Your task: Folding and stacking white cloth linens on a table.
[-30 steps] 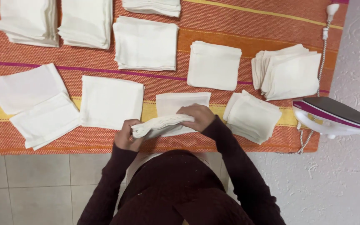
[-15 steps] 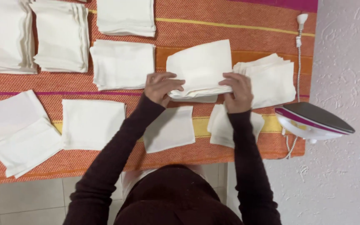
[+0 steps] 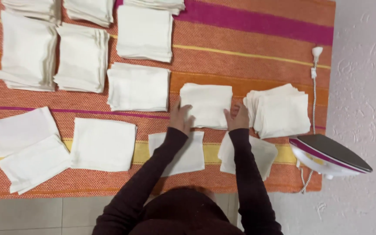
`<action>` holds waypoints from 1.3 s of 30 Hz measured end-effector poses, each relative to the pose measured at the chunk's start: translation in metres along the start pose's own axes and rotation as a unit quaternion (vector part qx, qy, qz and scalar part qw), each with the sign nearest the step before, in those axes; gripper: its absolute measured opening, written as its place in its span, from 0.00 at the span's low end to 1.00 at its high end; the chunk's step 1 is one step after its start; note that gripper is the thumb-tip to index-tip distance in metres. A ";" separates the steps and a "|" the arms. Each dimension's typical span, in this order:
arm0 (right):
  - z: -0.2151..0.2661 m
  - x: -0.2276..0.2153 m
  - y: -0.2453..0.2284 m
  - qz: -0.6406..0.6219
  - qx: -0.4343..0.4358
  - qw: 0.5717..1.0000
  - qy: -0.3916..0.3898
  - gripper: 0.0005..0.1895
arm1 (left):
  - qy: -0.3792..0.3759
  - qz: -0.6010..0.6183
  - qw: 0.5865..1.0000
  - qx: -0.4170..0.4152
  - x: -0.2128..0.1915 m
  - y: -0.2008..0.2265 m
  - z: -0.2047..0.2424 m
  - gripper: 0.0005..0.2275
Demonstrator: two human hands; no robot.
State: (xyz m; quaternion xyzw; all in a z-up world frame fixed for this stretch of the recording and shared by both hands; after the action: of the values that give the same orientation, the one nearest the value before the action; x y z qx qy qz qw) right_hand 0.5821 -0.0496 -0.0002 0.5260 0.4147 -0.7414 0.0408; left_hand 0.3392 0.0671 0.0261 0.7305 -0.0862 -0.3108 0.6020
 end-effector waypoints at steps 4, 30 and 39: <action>-0.029 0.031 0.036 0.046 0.124 0.987 -0.093 0.42 | -0.018 -0.057 0.995 0.083 0.014 -0.010 0.001 0.18; -0.387 -0.027 -0.251 -0.275 0.001 0.948 -0.161 0.35 | 0.115 -0.378 0.911 0.116 -0.046 -0.169 0.215 0.14; -0.432 0.060 -0.125 -0.174 0.062 0.976 -0.114 0.29 | 0.057 -0.402 0.910 0.085 -0.031 -0.190 0.237 0.12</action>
State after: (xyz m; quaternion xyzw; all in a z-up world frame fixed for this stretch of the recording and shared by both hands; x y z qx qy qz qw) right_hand 0.8155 0.3385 -0.0216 0.3596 0.4456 -0.8164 -0.0745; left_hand 0.1352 -0.0632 -0.1595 0.7683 0.2232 -0.4759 0.3653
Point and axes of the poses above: each hand's wrist, its own z-axis away from the middle knuckle, its own x-axis out of the palm, y = z × x, the point moved 8 cm from there along -z, towards the middle knuckle, and after that the axes turned 3 degrees about z, right-handed, at the moved point
